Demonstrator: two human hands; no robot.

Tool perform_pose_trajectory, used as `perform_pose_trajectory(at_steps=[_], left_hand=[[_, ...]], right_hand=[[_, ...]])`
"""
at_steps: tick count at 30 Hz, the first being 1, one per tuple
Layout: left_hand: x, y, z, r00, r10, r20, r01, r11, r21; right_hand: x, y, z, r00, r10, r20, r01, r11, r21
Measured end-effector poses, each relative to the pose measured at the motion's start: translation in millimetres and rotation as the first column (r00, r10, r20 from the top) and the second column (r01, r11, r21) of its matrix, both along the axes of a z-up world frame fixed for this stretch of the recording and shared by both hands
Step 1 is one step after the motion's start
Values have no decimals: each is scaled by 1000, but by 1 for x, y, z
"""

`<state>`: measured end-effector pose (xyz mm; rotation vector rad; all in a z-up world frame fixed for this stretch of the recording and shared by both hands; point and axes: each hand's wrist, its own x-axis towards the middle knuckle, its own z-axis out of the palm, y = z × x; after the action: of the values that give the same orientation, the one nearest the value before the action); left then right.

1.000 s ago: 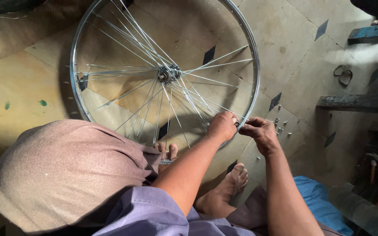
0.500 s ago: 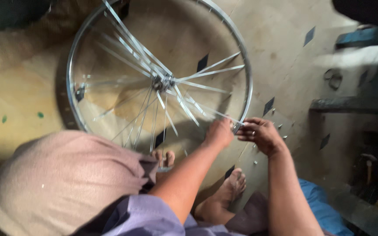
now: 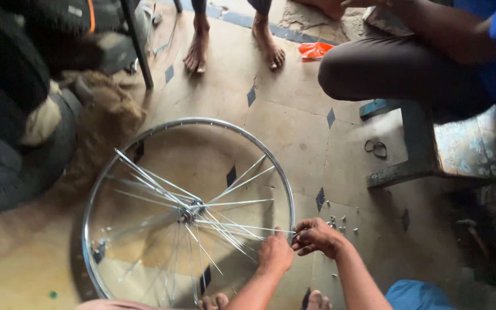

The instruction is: The person is assembling a bicycle wheel by inserting spokes into the rim and hub. They are sitting on the floor, using their hands to manipulate the spokes and secure them in place.

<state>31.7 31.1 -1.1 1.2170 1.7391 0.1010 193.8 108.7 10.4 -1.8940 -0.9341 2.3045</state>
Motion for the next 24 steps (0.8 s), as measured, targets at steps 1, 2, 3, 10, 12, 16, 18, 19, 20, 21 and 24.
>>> perform_pose_trajectory(at_steps=[1,2,3,10,12,16,18,19,20,21,24], left_hand=[[-2,3,2,1000,-11,-7,11,1000,-4],[-6,6,3,1000,-23,-15,22,1000,-7],[-5,5,5,1000,-20,6,20,1000,-16],[-5,5,12,1000,13,-1,-13,999,-48],[-6,9,12,1000,21,-9,-21,998,-57],[-3,9,17,1000,-8,8,9,997,-73],[-4,8,19,1000,-2,9,2,997,-81],[-5,9,19,1000,13,16,-11,995,-96],[-6,9,19,999,28,23,-25,994,-110],[-5,10,18,1000,14,17,-12,995,-98],[-3,9,11,1000,-17,11,18,997,-72]], right_hand=[[0,0,1,1000,12,-19,-12,1000,-2],[-2,0,-2,1000,4,-21,-4,1000,14],[1,-5,-3,1000,0,-16,0,1000,24],[3,-22,-25,1000,12,-10,-11,989,149],[4,-22,-29,999,30,-42,-23,987,161],[11,-32,-33,995,10,-103,9,984,179],[10,-37,-40,990,-34,-138,60,979,193],[10,-39,-43,987,-55,-154,85,976,200],[9,-40,-48,984,-50,-172,89,969,232],[9,-41,-53,981,-44,-189,94,961,261],[12,-46,-62,987,-48,-154,93,950,298]])
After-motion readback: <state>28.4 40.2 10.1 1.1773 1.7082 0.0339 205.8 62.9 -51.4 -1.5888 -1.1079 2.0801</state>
